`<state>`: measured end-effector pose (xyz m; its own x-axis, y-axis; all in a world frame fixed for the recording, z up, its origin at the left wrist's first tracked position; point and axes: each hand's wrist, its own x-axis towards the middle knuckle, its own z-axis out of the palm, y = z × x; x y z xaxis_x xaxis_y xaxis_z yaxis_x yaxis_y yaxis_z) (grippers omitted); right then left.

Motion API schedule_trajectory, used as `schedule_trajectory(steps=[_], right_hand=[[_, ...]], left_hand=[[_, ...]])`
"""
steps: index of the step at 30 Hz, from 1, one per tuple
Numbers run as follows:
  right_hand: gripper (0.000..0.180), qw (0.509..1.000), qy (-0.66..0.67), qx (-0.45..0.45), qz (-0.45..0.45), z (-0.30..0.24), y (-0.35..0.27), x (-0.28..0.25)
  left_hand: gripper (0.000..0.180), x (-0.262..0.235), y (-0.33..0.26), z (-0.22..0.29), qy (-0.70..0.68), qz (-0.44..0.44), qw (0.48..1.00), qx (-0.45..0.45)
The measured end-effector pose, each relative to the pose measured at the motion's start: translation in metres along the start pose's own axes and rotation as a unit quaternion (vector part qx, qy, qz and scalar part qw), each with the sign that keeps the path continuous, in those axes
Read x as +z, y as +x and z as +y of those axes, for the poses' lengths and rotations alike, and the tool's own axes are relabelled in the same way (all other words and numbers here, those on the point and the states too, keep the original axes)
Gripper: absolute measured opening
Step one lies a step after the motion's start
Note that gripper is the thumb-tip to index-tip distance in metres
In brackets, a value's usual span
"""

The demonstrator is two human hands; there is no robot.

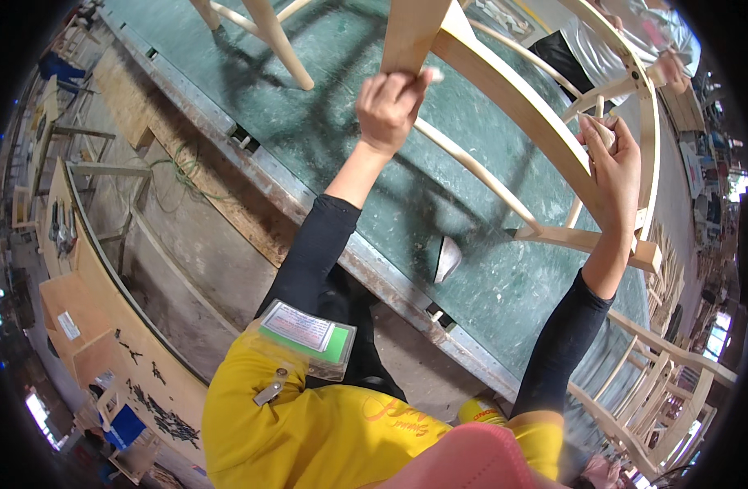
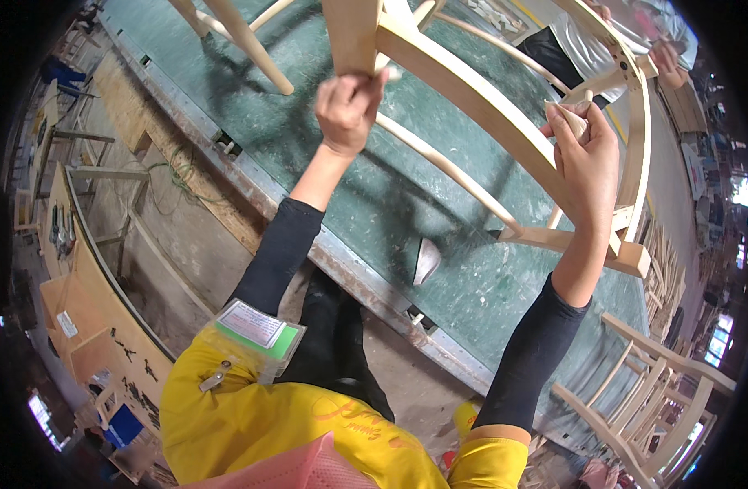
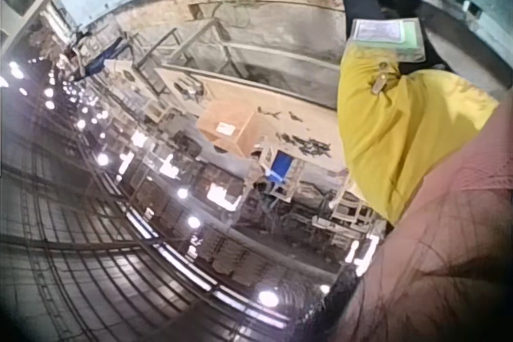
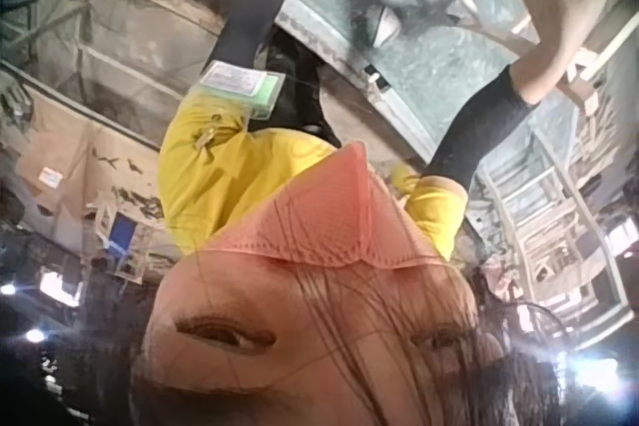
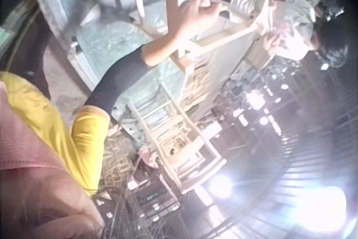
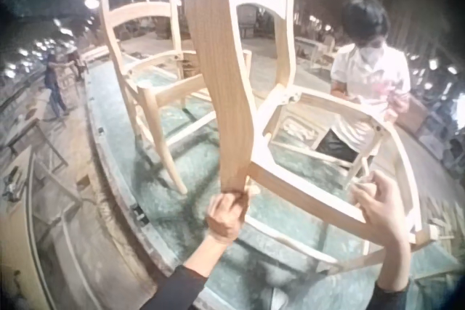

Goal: The person sands the wooden frame of a chair using a sanding block. They move the chair on the workbench, flip it over, and sand various parts including legs and crossbars.

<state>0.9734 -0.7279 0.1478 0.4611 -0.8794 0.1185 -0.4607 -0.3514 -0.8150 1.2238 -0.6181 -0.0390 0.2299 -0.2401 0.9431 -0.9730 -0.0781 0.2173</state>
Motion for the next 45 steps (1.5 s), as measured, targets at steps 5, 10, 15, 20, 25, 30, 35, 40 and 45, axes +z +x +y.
schedule_trajectory(steps=[5, 10, 15, 20, 25, 30, 35, 40, 45], right_hand=[[0.017, 1.0, -0.022, -0.016, 0.002, 0.005, 0.002, -0.005], [0.018, 1.0, -0.006, -0.018, -0.006, 0.009, -0.001, -0.007], [0.017, 1.0, -0.013, -0.004, -0.015, 0.004, -0.004, -0.008], [0.017, 1.0, 0.011, -0.013, -0.018, 0.01, -0.002, -0.009], [0.017, 1.0, 0.007, 0.005, -0.01, 0.009, -0.004, -0.011], [0.017, 1.0, 0.0, 0.005, -0.008, 0.011, -0.007, -0.014], [0.017, 1.0, 0.003, -0.015, -0.003, 0.015, -0.004, -0.013], [0.018, 1.0, -0.006, -0.015, -0.003, 0.021, -0.003, -0.016], [0.02, 0.999, -0.034, 0.009, 0.001, 0.014, -0.009, -0.017]], left_hand=[[0.029, -0.022, -0.026, 0.013, -0.116, -0.041, 0.983, -0.137], [0.029, -0.019, 0.072, 0.022, -0.159, 0.134, 0.977, -0.039], [0.03, 0.003, 0.066, 0.015, -0.096, 0.144, 0.985, 0.005], [0.031, -0.004, 0.011, 0.018, -0.066, -0.008, 0.995, -0.071], [0.024, -0.022, -0.021, 0.029, -0.144, -0.026, 0.977, -0.156], [0.026, -0.027, 0.071, 0.037, -0.176, 0.144, 0.969, -0.091], [0.035, -0.006, 0.034, 0.017, -0.112, 0.049, 0.992, -0.043], [0.02, -0.029, -0.048, 0.036, -0.214, -0.112, 0.927, -0.287], [0.022, -0.021, -0.014, 0.062, -0.649, -0.007, 0.357, -0.672]])
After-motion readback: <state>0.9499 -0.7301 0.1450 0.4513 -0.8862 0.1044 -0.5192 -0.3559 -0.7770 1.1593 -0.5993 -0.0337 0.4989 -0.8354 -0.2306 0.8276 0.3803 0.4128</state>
